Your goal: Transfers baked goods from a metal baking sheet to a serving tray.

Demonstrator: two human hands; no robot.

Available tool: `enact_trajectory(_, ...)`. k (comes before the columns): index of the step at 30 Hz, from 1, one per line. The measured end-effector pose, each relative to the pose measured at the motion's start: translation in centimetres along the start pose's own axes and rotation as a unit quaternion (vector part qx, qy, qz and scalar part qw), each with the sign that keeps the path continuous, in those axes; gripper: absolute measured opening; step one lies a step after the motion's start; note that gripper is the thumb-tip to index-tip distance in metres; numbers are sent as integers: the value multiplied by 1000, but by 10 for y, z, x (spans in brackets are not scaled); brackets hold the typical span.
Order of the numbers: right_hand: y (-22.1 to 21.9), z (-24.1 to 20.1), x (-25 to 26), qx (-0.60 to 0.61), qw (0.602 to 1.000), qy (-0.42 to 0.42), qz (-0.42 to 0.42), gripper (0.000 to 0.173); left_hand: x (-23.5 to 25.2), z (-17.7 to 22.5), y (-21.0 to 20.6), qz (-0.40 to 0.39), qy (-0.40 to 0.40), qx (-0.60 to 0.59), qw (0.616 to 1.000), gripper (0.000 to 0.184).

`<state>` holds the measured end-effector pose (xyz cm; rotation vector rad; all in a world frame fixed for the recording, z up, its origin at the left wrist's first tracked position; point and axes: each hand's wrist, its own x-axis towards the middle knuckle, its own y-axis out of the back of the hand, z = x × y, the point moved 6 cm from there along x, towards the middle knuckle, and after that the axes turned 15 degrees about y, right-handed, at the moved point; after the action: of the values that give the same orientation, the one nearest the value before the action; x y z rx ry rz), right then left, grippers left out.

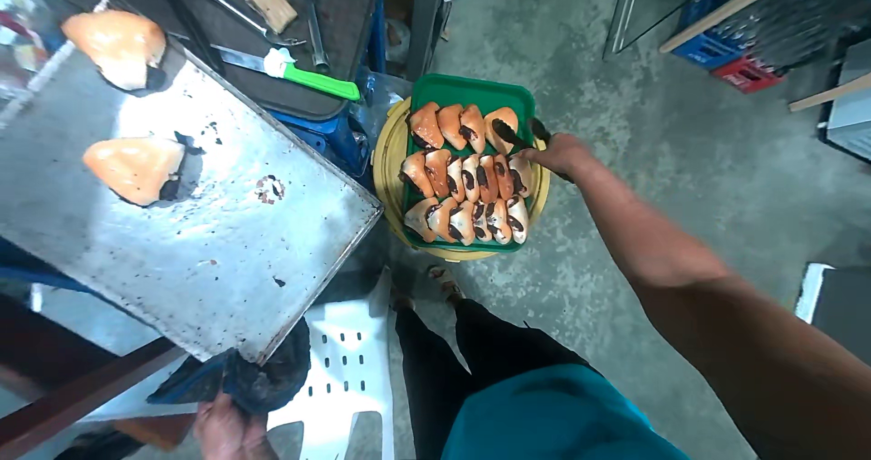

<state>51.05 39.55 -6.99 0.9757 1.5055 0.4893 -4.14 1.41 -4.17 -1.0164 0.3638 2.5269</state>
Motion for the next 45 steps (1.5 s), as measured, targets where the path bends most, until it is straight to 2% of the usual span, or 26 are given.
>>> enact_trajectory(4, 6, -17, -9, -55, 998, 13, -10, 71, -3, 0, 1, 11, 8, 20, 1000, 21)
enact_trajectory(7, 5, -19, 12, -105, 994, 41, -12, 69, 0, 1, 1, -4, 0, 16, 1000, 23)
enact_trajectory(11, 21, -16, 13, -112, 993, 38, -5, 71, -1, 0, 2, -1, 8, 10, 1000, 24)
enact_trajectory(14, 18, -26, 11, -107, 993, 40, -43, 79, 0, -2, 1, -10, 5, 6, 1000, 24)
enact_trajectory(15, 13, -28, 13, -102, 993, 40, -44, 77, 1, -2, 2, -12, 4, 4, 1000, 23)
enact_trajectory(18, 1, -24, 20, -80, 996, 24, -16, 63, -1, -1, 2, -9, 5, 0, 1000, 24)
enact_trajectory(24, 16, 5, 11, 9, 1000, 3, 17, 71, 2, -2, 2, -16, 1, 3, 1000, 26)
enact_trajectory(29, 19, -21, 9, 8, 998, 62, 30, 67, 2, -3, 3, -14, 4, -4, 1000, 26)
enact_trajectory(33, -4, -24, 16, 74, 993, 93, -17, 63, -3, -1, 1, 9, 10, 15, 1000, 22)
enact_trajectory(36, -1, -27, 6, 54, 990, 114, -59, 63, -2, -3, 2, 2, 9, 7, 1000, 22)
enact_trajectory(38, 14, -29, 3, 55, 992, 108, -43, 68, 1, -4, 2, -5, 8, 4, 1000, 23)
enact_trajectory(42, 37, -54, 27, 43, 991, 122, 43, 71, 2, -4, 2, -9, 7, 5, 1000, 24)
enact_trajectory(45, 28, -91, 54, -29, 983, 181, 18, 68, 2, -4, 2, -13, 1, 7, 1000, 25)
